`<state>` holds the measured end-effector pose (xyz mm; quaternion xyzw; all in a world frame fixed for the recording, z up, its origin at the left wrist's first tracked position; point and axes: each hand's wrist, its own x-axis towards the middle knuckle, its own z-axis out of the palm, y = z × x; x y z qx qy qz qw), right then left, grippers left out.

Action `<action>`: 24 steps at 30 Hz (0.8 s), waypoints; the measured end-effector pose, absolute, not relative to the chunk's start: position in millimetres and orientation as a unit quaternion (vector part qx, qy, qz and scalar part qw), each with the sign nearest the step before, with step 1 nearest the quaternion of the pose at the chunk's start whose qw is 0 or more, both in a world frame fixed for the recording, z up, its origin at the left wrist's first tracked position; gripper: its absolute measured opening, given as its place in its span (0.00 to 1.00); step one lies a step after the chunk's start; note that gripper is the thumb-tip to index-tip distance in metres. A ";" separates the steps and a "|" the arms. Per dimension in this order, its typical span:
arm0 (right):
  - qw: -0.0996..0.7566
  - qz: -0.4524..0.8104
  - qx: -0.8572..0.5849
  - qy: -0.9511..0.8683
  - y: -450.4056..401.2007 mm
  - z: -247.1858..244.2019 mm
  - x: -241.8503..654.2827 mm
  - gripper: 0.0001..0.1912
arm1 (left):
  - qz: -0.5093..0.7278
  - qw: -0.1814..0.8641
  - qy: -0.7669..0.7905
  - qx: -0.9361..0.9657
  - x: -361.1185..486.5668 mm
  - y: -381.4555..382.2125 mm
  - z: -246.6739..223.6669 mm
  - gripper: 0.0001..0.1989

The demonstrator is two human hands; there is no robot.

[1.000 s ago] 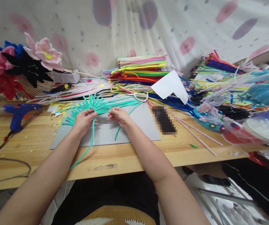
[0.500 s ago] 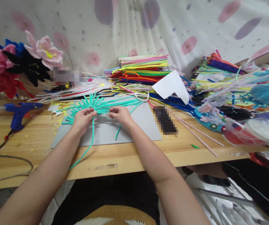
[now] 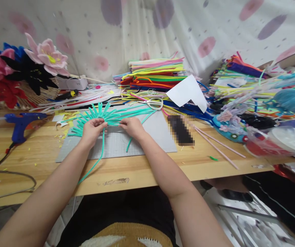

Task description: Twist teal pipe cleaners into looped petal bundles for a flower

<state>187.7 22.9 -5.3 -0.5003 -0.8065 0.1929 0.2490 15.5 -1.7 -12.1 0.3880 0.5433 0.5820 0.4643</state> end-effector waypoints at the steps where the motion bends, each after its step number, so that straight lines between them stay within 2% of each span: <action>1: 0.245 0.186 -0.500 -0.810 22.7 -5.0 187.7 0.09 | 0.583 0.462 0.543 0.389 15.6 -1.5 -12.5 0.16; 8: 0.222 0.167 -0.491 -0.826 22.2 -2.1 188.1 0.09 | 0.579 0.465 0.550 0.382 16.3 -1.6 -11.7 0.15; 24: 0.248 0.207 -0.462 -0.826 23.0 0.4 196.5 0.06 | 0.549 0.492 0.556 0.384 13.4 -6.2 -2.4 0.17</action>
